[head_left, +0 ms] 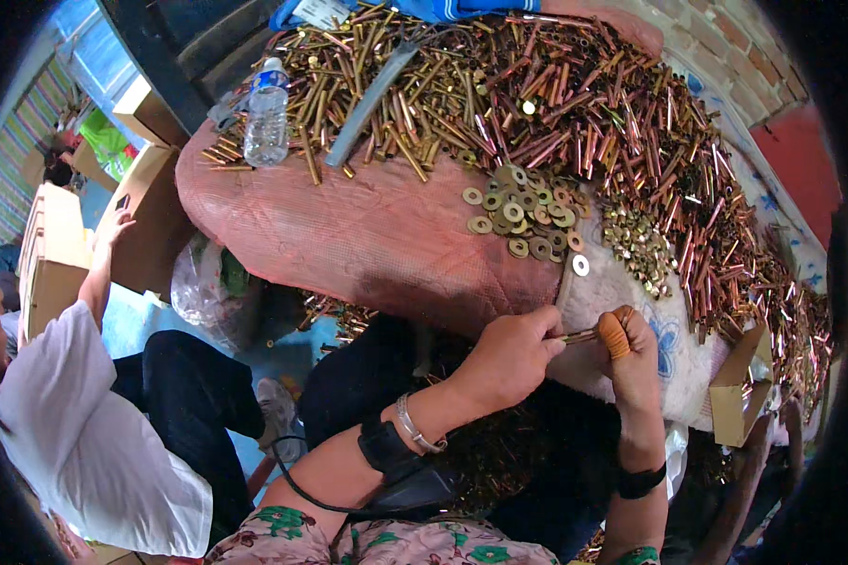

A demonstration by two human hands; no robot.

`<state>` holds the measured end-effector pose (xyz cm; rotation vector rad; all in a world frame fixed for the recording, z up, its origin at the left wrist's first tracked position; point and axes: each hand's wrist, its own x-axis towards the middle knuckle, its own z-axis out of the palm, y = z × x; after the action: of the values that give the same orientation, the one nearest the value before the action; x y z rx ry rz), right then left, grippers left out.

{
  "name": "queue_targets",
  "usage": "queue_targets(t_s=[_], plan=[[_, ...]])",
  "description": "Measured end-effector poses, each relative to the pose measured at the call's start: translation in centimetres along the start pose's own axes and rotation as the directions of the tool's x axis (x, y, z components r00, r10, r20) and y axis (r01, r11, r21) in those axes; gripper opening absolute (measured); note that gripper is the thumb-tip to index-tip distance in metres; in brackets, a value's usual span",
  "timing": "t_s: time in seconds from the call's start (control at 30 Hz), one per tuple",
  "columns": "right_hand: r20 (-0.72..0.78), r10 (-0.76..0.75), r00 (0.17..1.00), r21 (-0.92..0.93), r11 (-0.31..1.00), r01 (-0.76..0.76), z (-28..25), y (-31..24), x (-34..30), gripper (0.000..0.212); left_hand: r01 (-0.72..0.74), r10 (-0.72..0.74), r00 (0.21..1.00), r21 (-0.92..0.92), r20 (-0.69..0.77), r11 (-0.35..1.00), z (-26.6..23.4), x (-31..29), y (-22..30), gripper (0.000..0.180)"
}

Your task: The person is assembling metal bolts into tubes and adding washers manually.

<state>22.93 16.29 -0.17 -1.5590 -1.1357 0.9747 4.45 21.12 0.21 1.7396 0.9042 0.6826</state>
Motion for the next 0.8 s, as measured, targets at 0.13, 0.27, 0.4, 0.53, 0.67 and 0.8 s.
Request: queue_targets(t_s=[0.13,0.27,0.4,0.53,0.67,0.8], plan=[[-0.022,-0.094,0.995,-0.130,0.987,0.090,0.2,-0.2,0.0,0.018,-0.013,0.013,1.000,0.060,0.000,0.998,-0.1,-0.5,-0.3,0.016],[-0.158,-0.265,0.951,-0.340,0.919,0.200,0.6,-0.9,0.7,0.013,-0.027,-0.068,0.960,0.333,0.272,0.942,-0.2,-1.4,-0.5,0.012],[-0.166,-0.395,0.904,-0.560,0.792,0.243,0.0,1.2,2.5,0.008,-0.148,-0.079,0.913,0.506,0.400,0.850,1.6,-2.9,-2.3,0.011],[-0.152,-0.532,0.833,-0.665,0.678,0.312,0.1,2.0,3.2,0.003,-0.216,0.055,0.954,0.547,0.295,0.809,0.7,-2.6,-2.9,0.011],[-0.157,-0.406,0.900,-0.526,0.806,0.271,0.1,1.5,3.5,0.002,-0.011,0.005,1.000,0.498,0.013,0.867,-5.3,0.4,-0.7,0.015],[-0.189,-0.360,0.914,-0.477,0.847,0.235,-0.3,2.2,3.9,0.002,0.174,0.269,0.835,0.693,-0.481,0.699,-12.1,4.7,-0.8,0.016]])
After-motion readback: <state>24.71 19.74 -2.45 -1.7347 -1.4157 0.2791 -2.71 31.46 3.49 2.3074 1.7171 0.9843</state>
